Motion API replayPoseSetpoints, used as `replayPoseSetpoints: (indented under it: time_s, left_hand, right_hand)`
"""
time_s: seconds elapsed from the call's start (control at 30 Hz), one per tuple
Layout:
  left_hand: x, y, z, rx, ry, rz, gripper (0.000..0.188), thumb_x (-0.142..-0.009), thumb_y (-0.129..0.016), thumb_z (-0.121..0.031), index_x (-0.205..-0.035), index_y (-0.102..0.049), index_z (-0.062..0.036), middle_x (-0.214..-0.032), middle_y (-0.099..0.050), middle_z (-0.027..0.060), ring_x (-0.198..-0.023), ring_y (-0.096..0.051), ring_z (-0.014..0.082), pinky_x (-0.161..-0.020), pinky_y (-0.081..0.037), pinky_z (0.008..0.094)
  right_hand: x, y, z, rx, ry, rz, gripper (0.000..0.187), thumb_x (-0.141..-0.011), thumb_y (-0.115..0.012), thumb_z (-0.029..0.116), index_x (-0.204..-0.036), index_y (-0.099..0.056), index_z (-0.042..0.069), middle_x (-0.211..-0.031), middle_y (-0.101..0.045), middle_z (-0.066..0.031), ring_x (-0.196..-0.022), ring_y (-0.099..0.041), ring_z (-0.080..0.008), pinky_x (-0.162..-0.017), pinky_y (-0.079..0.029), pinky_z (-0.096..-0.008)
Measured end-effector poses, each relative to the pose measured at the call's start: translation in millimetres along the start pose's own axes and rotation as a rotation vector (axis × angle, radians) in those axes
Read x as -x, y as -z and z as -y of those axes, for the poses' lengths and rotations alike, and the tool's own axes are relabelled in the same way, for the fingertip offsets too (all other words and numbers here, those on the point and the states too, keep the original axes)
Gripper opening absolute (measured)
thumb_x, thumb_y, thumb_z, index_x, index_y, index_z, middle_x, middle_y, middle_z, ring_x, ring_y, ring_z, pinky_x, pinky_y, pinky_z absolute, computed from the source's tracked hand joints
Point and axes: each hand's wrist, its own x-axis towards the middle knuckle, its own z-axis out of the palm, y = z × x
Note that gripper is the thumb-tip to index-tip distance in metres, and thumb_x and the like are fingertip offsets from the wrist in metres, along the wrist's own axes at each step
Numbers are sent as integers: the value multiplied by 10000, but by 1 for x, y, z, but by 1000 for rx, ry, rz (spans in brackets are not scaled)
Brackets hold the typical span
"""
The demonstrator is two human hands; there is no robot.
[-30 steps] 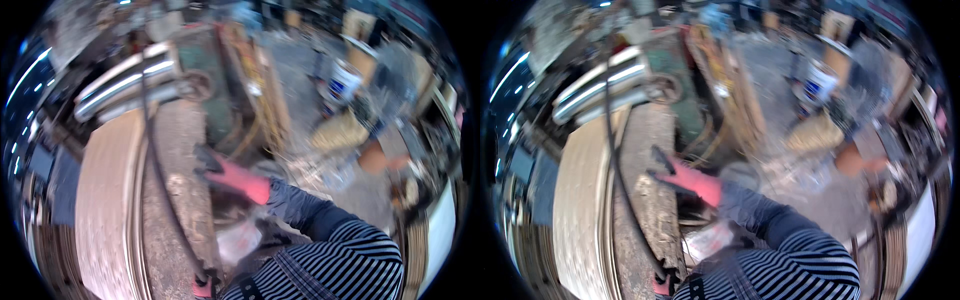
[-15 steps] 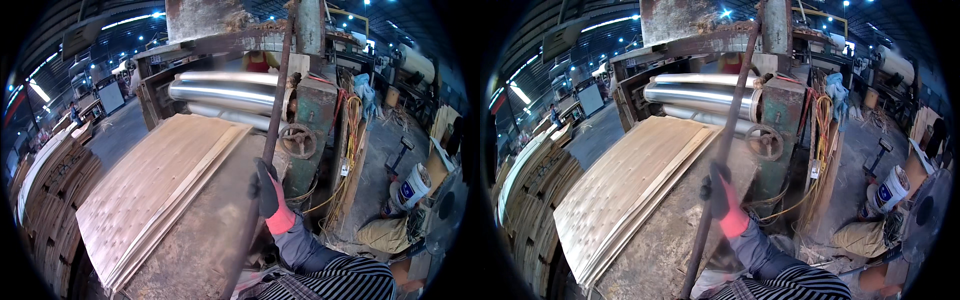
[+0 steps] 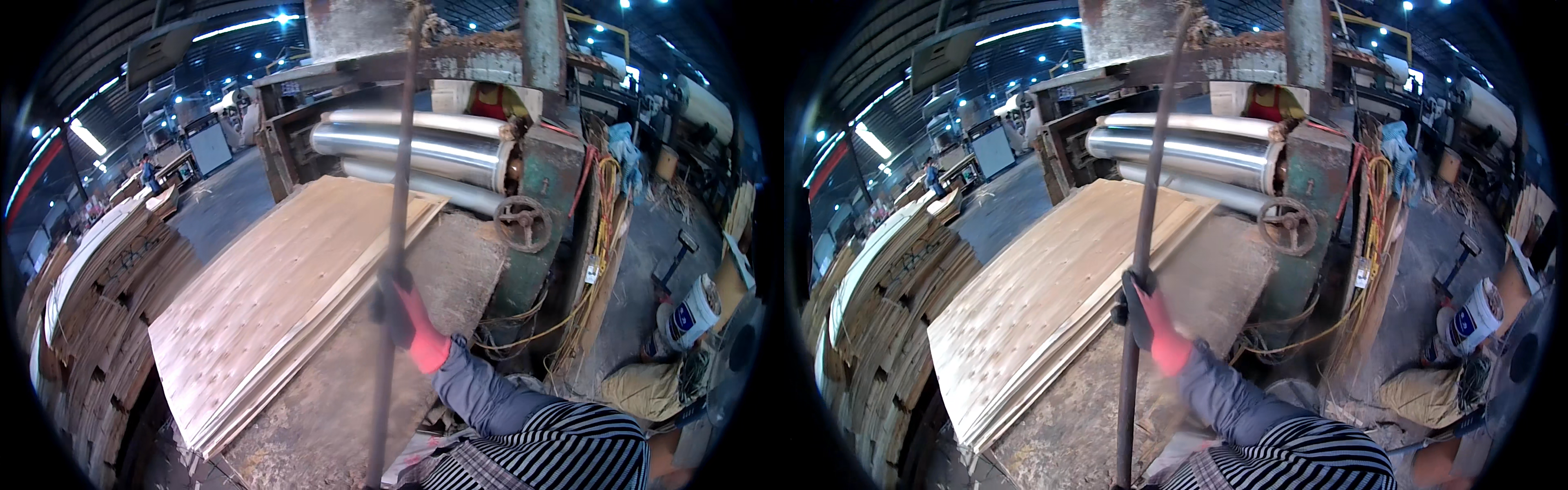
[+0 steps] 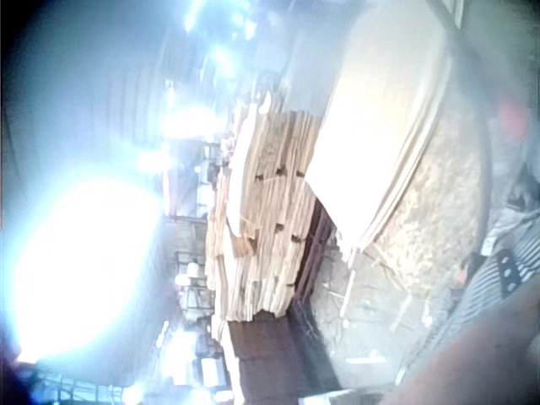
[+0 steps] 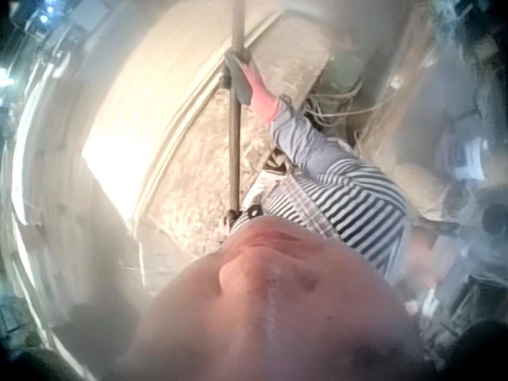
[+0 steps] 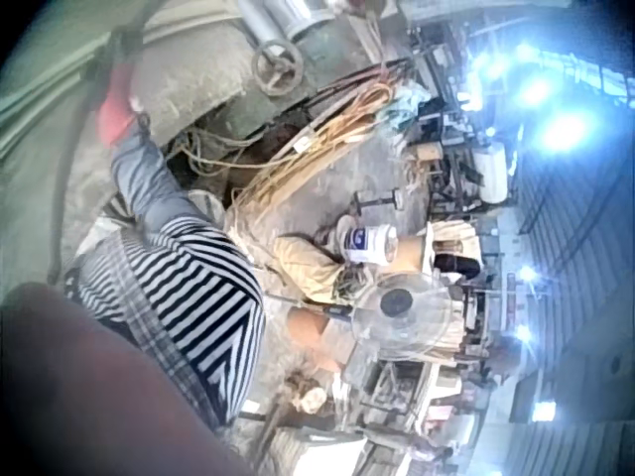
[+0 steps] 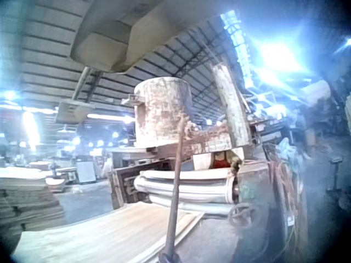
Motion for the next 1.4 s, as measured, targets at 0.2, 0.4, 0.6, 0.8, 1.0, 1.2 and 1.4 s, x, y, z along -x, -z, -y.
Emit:
replayPoseSetpoints:
  time_s: [0.2,0.4,0.6,0.8,1.0,1.2,1.4]
  left_hand:
    - [-13,17,4,67,48,-57,303,-751,-564,-208,-939,-541,29,-785,-548,114,-698,-543,194,-594,-437,298]
    - [-31,28,0,108,96,-135,294,-756,-554,-213,-927,-544,26,-759,-544,108,-679,-541,188,-575,-434,293]
    - [-68,26,-14,146,159,-156,286,-762,-543,-218,-915,-547,23,-734,-540,101,-659,-539,182,-556,-431,288]
    - [-91,24,-21,191,211,-153,279,-767,-533,-223,-904,-550,20,-709,-537,95,-640,-537,177,-537,-427,283]
    - [-91,26,-16,243,230,-176,274,-772,-523,-228,-892,-553,17,-684,-533,89,-620,-535,171,-518,-424,278]
    - [-97,24,-13,287,274,-168,271,-778,-513,-233,-880,-556,14,-658,-530,83,-601,-533,165,-499,-421,273]
    - [-102,17,-18,332,294,-164,269,-783,-503,-238,-868,-559,11,-633,-526,77,-581,-531,159,-480,-418,268]
  right_hand:
    - [2,-14,-25,17,-25,25,178,-856,-463,204,-894,-333,89,-597,-367,-5,-430,-388,-88,-387,-361,-219]
    - [-5,-17,-21,42,-85,20,162,-862,-440,174,-903,-318,76,-593,-357,-6,-423,-378,-92,-380,-351,-215]
    - [-22,3,-26,100,-79,-19,154,-855,-456,198,-849,-361,77,-556,-389,4,-383,-408,-84,-339,-368,-196]
    - [-15,20,-30,29,-190,-1,214,-824,-516,172,-903,-336,88,-576,-383,-2,-402,-412,-117,-363,-389,-241]
    - [-36,18,-40,116,-208,94,192,-823,-507,138,-905,-345,79,-630,-394,-29,-474,-472,-154,-440,-458,-303]
    - [-60,27,-48,-122,-75,148,280,-851,-457,93,-1107,-343,98,-605,-415,-7,-413,-457,-119,-374,-459,-270]
    - [-117,15,2,4,7,114,343,-835,-495,155,-1146,-364,97,-586,-415,1,-409,-436,-95,-349,-383,-230]
